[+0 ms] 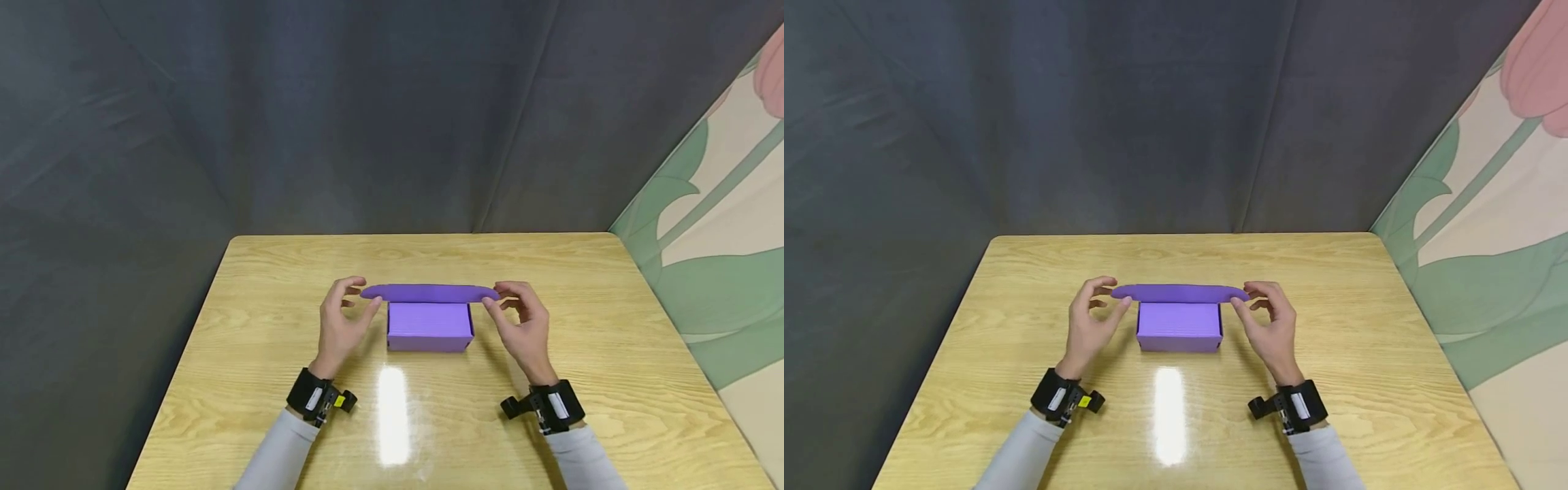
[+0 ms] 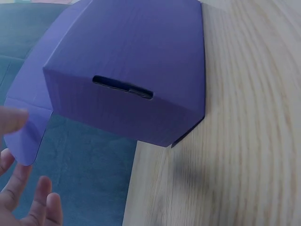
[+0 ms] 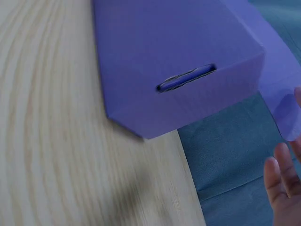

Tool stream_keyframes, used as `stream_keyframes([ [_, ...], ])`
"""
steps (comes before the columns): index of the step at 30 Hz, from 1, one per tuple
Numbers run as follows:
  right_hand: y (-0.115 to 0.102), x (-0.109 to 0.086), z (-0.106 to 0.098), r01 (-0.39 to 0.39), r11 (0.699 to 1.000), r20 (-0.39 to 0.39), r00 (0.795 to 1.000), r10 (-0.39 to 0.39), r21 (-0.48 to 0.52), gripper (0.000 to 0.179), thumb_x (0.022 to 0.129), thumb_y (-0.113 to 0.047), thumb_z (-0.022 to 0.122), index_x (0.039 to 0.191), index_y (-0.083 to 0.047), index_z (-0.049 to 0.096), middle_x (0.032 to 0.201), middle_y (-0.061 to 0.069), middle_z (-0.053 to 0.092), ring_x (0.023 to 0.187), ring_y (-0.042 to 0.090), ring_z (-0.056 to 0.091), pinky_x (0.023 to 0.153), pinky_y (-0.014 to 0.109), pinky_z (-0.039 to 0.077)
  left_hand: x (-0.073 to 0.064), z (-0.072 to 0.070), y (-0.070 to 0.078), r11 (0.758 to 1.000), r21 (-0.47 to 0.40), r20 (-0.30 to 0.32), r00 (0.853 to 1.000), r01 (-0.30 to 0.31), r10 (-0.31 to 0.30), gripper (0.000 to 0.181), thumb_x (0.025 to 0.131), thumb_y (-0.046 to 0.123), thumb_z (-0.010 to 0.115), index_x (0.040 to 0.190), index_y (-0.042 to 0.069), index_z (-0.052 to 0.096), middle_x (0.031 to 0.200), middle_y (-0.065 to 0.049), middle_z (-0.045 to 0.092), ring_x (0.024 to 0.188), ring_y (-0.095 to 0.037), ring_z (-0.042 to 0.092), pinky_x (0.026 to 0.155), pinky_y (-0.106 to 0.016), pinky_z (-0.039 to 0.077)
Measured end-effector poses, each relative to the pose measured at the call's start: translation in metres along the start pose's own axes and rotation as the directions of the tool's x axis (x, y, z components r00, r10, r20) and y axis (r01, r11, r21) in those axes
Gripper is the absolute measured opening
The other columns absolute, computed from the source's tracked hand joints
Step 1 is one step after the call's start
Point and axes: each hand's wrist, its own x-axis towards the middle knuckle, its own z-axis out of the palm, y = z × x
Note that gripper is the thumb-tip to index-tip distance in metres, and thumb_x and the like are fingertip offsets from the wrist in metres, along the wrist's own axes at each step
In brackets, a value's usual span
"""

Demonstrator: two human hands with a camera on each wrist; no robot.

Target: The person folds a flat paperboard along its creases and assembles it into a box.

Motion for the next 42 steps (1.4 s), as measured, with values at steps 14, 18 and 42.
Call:
stream_keyframes([
  [14, -0.034, 0.007, 0.010, 0.092, 0.991, -0.010, 0.996, -0.093, -0.098, 0.028, 0.080, 0.027, 0.074, 0.105, 0.017, 0.071, 0.098, 0.032, 0.065, 0.089, 0.020, 0.063, 0.073, 0.026, 0.054, 0.002, 0.003, 0.005, 0.997, 0.014, -0.027, 0.997, -0.077, 0.077, 0.021, 0.095, 0.010, 0.081, 0.115, 0.006, 0.077, 0.113, -0.012, 0.074, 0.098, -0.038, 0.071, 0.074, -0.054, 0.059],
  [18, -0.034, 0.007, 0.010, 0.102, 0.989, -0.021, 0.994, -0.104, -0.104, 0.025, 0.080, 0.027, 0.074, 0.102, 0.016, 0.072, 0.095, 0.031, 0.066, 0.088, 0.021, 0.064, 0.073, 0.026, 0.054, 0.001, 0.004, 0.005, 0.995, 0.024, -0.044, 0.995, -0.092, 0.093, 0.019, 0.095, 0.009, 0.081, 0.114, 0.005, 0.077, 0.111, -0.012, 0.075, 0.096, -0.033, 0.071, 0.072, -0.052, 0.058],
  [42, -0.045, 0.008, 0.015, 0.265, 0.942, -0.045, 0.959, -0.279, -0.207, 0.020, 0.074, 0.027, 0.078, 0.088, 0.013, 0.076, 0.079, 0.024, 0.068, 0.074, 0.020, 0.059, 0.064, 0.023, 0.046, -0.004, 0.000, 0.011, 0.988, 0.051, -0.126, 0.981, -0.145, 0.150, 0.011, 0.091, 0.005, 0.085, 0.102, 0.004, 0.084, 0.095, -0.012, 0.080, 0.079, -0.025, 0.072, 0.062, -0.026, 0.051],
])
